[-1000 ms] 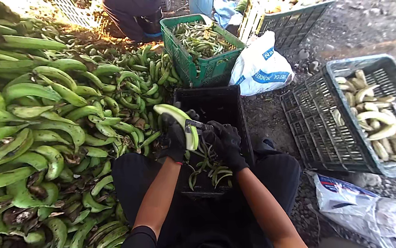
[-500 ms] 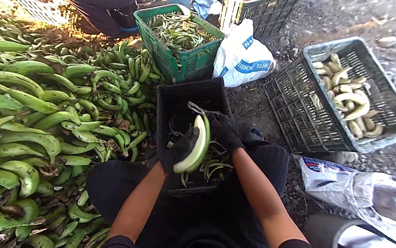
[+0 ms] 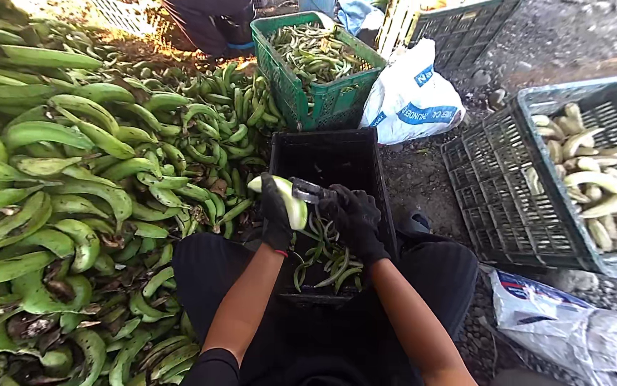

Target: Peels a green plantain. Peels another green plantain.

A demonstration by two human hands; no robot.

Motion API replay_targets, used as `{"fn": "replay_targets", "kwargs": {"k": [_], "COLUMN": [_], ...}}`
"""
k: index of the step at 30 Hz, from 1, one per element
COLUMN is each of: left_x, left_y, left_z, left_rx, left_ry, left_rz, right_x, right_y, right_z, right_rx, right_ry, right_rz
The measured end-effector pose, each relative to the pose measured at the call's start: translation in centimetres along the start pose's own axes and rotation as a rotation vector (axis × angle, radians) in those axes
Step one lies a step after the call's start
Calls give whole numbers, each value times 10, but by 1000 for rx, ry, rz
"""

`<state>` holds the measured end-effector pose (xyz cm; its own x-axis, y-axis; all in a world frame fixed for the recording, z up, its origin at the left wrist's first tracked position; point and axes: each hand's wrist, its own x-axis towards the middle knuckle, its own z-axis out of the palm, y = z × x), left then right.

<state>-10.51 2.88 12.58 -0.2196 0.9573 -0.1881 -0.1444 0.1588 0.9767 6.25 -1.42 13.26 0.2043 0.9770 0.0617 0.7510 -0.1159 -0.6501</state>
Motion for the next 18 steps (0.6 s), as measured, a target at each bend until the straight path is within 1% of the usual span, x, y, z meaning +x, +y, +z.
{"fn": "replay_targets", "kwargs": {"k": [1,2,3,4,5,6,7,8,9,10,11,12,13,15,18], "left_x": [-4,-3,4,9,11,8,7,9,13,14,13,12,12,12,19], "left_y": [4,8,11,13,16,20,21,18,13,8,5,4,5,8,8], "left_z": [5,9,12,12,11,8,6,5,4,3,1,1,2,1,-2], "left_rx": [7,-62,-196,-314,-346,-309,-296,-340,-416,-448,-420,-339,-237,-93,34], "left_ry": [-32,-56,-66,-41,29,113,156,150,74,-61,-192,-282,-336,-358,-310], "left_rz": [21,34,43,21,9,2,-10,-32,-59,-62,-36,8,58,83,22], "right_x": [2,3,0,-3,-6,-9,-10,-10,-8,-5,-1,2,6,8,7], "right_y": [3,5,4,4,4,3,1,-1,-3,-3,-2,0,4,7,3], "right_z": [-5,-7,-7,-4,0,5,8,9,8,6,2,-2,-5,-8,-3], "right_rx": [25,33,31,15,-18,-40,-41,-30,-7,21,53,72,82,21,-151], "right_ry": [-10,13,49,71,93,117,133,120,98,75,49,7,-23,-9,99], "right_rz": [14,-17,-69,-117,-162,-196,-209,-194,-170,-139,-98,-44,-4,1,-98]}}
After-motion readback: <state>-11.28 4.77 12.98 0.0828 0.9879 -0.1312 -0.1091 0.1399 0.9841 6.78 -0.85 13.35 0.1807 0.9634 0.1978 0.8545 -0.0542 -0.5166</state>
